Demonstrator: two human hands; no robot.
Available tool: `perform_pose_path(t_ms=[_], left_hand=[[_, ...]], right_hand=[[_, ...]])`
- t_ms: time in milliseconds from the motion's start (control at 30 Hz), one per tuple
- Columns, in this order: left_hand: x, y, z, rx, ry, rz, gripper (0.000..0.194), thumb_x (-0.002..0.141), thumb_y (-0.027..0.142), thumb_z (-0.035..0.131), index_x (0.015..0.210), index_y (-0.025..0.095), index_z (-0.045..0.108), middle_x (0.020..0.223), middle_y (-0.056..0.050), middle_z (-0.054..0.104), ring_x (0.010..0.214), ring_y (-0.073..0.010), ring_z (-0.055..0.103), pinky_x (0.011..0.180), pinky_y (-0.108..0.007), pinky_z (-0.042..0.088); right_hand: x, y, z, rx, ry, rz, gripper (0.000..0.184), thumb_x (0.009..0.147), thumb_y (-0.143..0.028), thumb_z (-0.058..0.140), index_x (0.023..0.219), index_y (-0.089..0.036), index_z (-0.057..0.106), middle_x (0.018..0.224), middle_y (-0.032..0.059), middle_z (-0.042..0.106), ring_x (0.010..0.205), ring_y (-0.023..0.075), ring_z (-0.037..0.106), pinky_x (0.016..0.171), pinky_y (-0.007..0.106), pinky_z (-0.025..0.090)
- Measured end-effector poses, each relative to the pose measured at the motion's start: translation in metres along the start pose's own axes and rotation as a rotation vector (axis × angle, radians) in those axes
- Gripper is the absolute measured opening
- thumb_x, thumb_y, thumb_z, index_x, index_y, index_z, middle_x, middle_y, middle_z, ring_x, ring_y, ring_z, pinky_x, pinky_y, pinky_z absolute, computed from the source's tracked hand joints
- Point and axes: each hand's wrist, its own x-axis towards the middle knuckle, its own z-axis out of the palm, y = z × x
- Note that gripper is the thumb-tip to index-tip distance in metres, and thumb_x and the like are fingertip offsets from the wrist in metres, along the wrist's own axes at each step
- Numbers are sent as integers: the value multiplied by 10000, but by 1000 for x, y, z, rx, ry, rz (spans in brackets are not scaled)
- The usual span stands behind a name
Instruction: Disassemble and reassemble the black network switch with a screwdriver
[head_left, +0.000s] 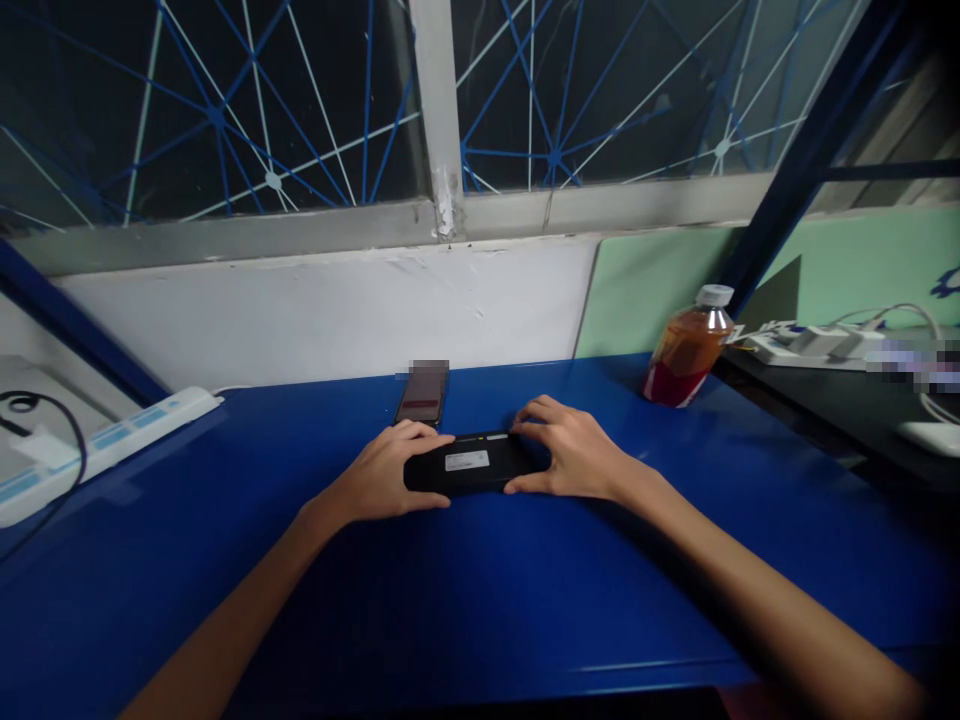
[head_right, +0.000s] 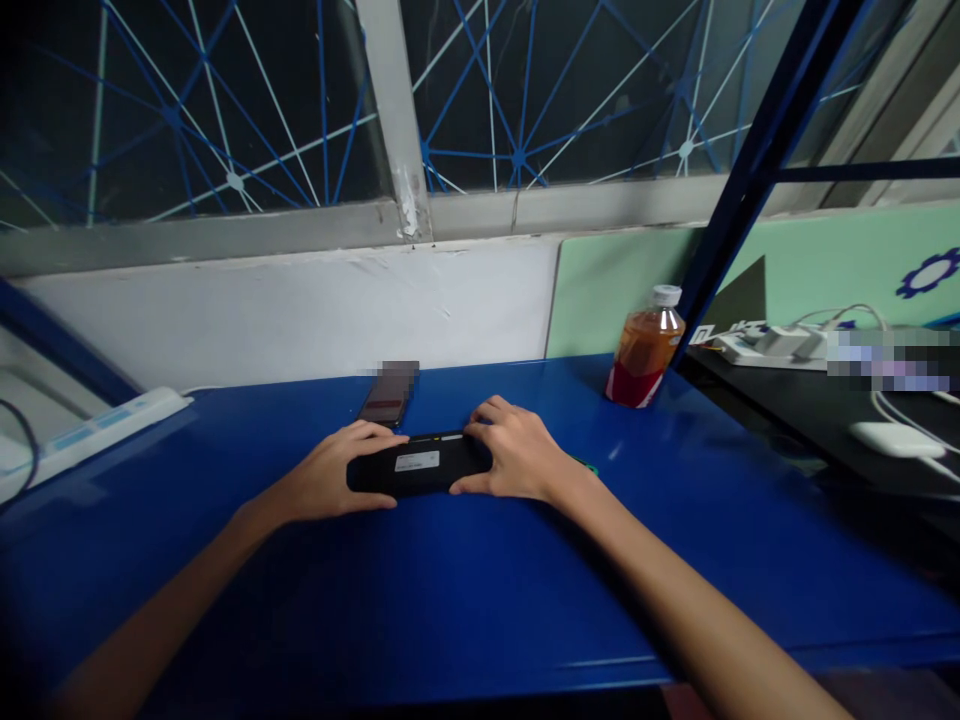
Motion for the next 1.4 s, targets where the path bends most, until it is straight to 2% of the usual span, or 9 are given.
perform_pose_path(t_ms=[233,467,567,733,967,1133,1300,1400], left_hand=[[1,6,6,-1,61,-5,529,765,598,617,1201,300,598,1198,-72,577,1086,-289,530,907,-466,428],[7,13,10,-32,136,-68,505,695,633,654,1072,298,646,1111,-53,619,1006,-293,564,826,-445,444],[8,15,9,-39,125,-80,531,678,650,656,1066,289,641,1115,-57,610,1003,-298,562,816,-441,441],[8,16,8,-39,105,-92,554,655,643,673,1062,268,636,1129,-56,585,978,-285,564,813,-428,437],[10,16,8,-51,91,-101,536,633,589,695,1043,254,617,1111,-65,577,925,-279,578,784,-429,447],[12,20,4,-59,26,-138,531,616,550,720,1036,250,595,1113,-59,571,965,-286,567,809,-434,435],[13,22,3,-49,8,-163,484,617,526,736,988,254,589,1111,-49,579,981,-290,556,826,-450,418],[13,21,2,-60,12,-159,537,606,549,744,1038,270,589,1122,-50,581,991,-296,557,826,-453,420]], right_hand=[[0,0,2,23,3,0,674,688,-668,639,1076,-117,654,1023,137,627,929,279,570,775,411,482],[0,-2,5,-1,-22,11,709,684,-694,619,1096,-118,627,1053,146,617,935,290,578,778,416,478],[0,-3,4,-22,-33,5,737,678,-693,625,1125,-107,618,1067,156,614,941,302,580,797,438,470],[0,-5,-3,-14,23,-16,626,716,-629,643,1095,-132,634,1074,147,619,982,295,570,859,453,434],[0,-2,5,-28,-7,-30,656,682,-664,644,1059,-128,643,1038,145,619,952,296,569,845,447,436],[2,-3,7,-11,-37,14,653,637,-672,671,1004,-138,593,978,133,605,917,286,553,806,433,449],[6,-3,7,28,-28,0,640,583,-678,701,931,-161,555,977,116,583,997,302,512,874,444,421],[8,-3,6,52,-51,21,624,577,-665,712,910,-168,540,937,94,567,914,269,521,815,408,439]])
